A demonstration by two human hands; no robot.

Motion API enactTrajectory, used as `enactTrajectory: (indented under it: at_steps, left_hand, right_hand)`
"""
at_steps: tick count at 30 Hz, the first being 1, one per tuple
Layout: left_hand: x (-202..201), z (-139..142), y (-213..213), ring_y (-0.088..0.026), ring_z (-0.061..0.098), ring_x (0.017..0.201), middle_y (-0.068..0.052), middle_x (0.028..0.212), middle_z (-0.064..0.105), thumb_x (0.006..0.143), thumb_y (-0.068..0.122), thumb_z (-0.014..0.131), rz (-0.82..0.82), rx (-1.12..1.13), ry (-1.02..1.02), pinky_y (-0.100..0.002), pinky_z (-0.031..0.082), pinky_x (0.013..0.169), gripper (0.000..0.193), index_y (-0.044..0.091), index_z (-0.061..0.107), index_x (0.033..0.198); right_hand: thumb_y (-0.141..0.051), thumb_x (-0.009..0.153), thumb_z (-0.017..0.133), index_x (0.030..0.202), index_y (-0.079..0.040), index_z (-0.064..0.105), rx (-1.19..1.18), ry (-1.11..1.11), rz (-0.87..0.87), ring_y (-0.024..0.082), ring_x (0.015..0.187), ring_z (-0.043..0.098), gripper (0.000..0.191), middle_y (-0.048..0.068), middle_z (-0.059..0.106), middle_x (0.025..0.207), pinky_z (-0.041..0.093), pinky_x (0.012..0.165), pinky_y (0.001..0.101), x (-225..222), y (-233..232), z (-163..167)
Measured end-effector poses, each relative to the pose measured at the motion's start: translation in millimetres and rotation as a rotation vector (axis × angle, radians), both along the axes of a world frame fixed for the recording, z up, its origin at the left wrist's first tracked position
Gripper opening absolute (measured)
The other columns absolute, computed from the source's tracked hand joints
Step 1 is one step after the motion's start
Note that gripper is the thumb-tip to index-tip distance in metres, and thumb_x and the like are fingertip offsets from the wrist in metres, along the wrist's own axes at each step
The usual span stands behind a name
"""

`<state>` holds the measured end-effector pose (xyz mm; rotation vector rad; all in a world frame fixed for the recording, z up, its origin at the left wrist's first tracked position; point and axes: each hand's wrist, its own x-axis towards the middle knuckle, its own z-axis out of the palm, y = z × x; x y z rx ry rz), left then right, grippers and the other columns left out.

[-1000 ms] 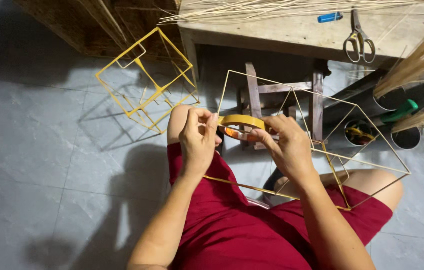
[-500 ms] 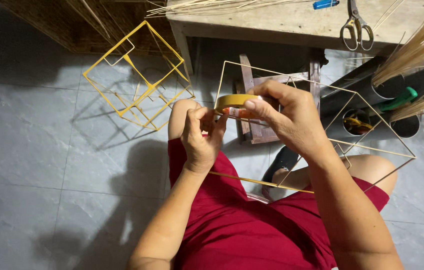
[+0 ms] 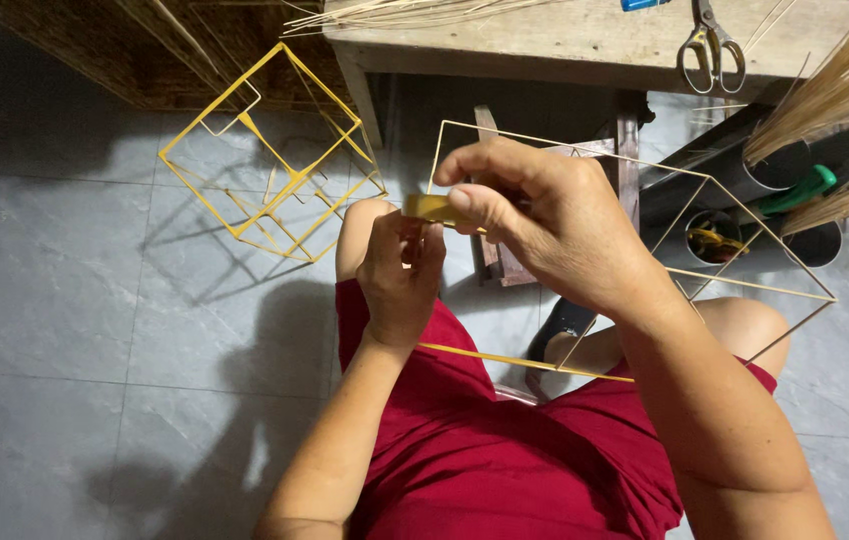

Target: The person sits on the floor and wraps yellow adhesive tape around the edges of a rectangular wire basket frame. They repeatedly pull tape from the roll, press it along the frame edges, and use scissors to cut the tape at intervals. A second identical frame sits nearby on the floor.

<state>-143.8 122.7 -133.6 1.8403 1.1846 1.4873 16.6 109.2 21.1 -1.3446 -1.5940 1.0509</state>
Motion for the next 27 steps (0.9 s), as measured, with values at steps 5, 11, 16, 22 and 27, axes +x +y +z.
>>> enactTrajectory:
  at_steps: [5,11,16,22,27]
  left_hand:
    - [4.2,-1.3,-2.4,-0.014,0.063,0.068,-0.005,0.083,0.064,0.099,0.008,0.069,-0.014,-0.033,-0.016,-0.031,0.053,0.062,0.02,0.004,0.056,0.114]
    - [10.4,-0.8,2.3,-0.02,0.066,0.072,-0.01,0.087,0.065,0.097,0.004,0.066,-0.004,-0.025,0.004,-0.033,0.056,0.068,0.023,0.003,0.057,0.118]
    - [1.0,3.8,6.4,-0.022,0.069,0.075,-0.011,0.087,0.065,0.096,-0.01,0.065,-0.007,0.146,0.156,-0.034,0.055,0.067,0.025,0.004,0.064,0.117]
    - [-10.3,10.1,18.9,-0.03,0.067,0.088,-0.012,0.092,0.065,0.094,-0.013,0.066,-0.098,0.292,0.216,-0.04,0.057,0.077,0.029,0.002,0.067,0.118]
    - [-6.3,7.4,21.7,-0.021,0.071,0.078,-0.014,0.099,0.068,0.097,-0.013,0.065,-0.161,0.127,0.155,-0.031,0.061,0.066,0.026,0.002,0.068,0.118]
  right_hand:
    - [-0.019,0.104,0.065,0.118,-0.002,0.068,-0.004,0.113,0.057,0.002,0.077,0.061,0.022,-0.003,0.068,0.09,0.055,0.069,0.0205,-0.2,7.4,4.9]
    - [-0.018,0.102,0.066,0.119,-0.003,0.068,-0.108,0.203,0.06,0.003,0.076,0.059,0.023,-0.002,0.066,0.089,0.054,0.067,0.0209,5.1,9.1,10.4]
    - [-0.017,0.102,0.063,0.12,-0.003,0.07,-0.116,0.026,0.013,0.005,0.078,0.062,0.024,-0.001,0.07,0.093,0.055,0.069,0.0218,45.6,-13.8,15.6]
    - [-0.023,0.09,0.069,0.122,-0.004,0.072,0.004,-0.394,-0.005,0.008,0.082,0.07,0.037,0.003,0.077,0.096,0.057,0.073,0.0257,159.5,-70.9,-5.3]
    - [-0.024,0.096,0.07,0.126,-0.007,0.076,0.081,-0.77,-0.068,0.011,0.08,0.062,0.036,0.003,0.074,0.091,0.047,0.075,0.0293,280.7,-139.1,-40.4]
